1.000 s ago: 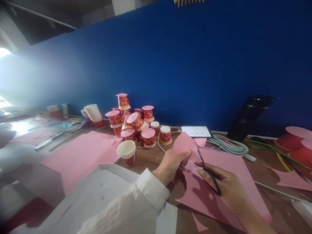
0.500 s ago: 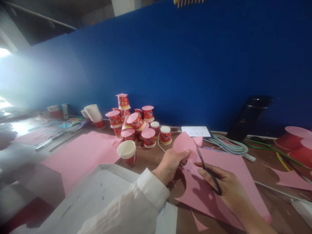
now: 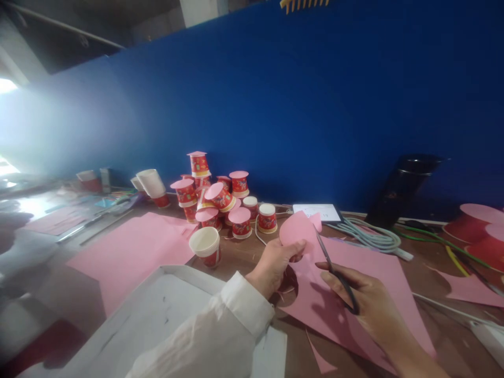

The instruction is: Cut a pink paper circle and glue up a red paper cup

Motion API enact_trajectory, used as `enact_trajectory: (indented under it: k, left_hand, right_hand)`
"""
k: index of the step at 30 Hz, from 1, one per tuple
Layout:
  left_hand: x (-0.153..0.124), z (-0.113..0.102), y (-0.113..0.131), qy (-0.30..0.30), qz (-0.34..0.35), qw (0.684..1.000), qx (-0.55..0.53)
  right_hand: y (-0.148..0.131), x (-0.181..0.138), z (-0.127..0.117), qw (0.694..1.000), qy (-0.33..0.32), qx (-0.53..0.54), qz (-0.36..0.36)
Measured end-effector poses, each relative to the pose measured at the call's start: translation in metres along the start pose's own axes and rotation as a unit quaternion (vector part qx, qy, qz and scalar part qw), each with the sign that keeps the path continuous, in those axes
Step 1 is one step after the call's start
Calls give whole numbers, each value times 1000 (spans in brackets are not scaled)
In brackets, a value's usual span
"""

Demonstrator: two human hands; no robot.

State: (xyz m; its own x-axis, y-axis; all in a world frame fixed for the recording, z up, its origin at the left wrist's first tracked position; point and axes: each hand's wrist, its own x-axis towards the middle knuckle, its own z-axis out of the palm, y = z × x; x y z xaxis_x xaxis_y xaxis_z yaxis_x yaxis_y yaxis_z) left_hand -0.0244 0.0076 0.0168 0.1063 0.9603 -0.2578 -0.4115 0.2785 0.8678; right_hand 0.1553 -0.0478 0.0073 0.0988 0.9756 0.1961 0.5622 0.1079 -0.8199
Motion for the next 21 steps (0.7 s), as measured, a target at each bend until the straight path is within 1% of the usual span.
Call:
enact_trajectory:
  k: [3, 7, 11, 17, 21]
  left_hand:
    - [3, -1, -2, -24, 15, 1000, 2]
    - [4, -2, -3, -35, 30, 999, -10]
    - [3, -2, -3, -35, 42, 998, -21]
    - [4, -3, -3, -41, 54, 997, -24]
    - [5, -2, -4, -39, 61, 997, -41]
  right_hand:
    - [-3, 0, -2, 1000, -7, -3, 6]
    - [-8, 1, -5, 1000, -9, -8, 16]
    - [-10, 0, -6, 1000, -7, -6, 13]
    - [-8, 0, -6, 1000, -11, -3, 29]
    - [-6, 1, -5, 1000, 2, 4, 24]
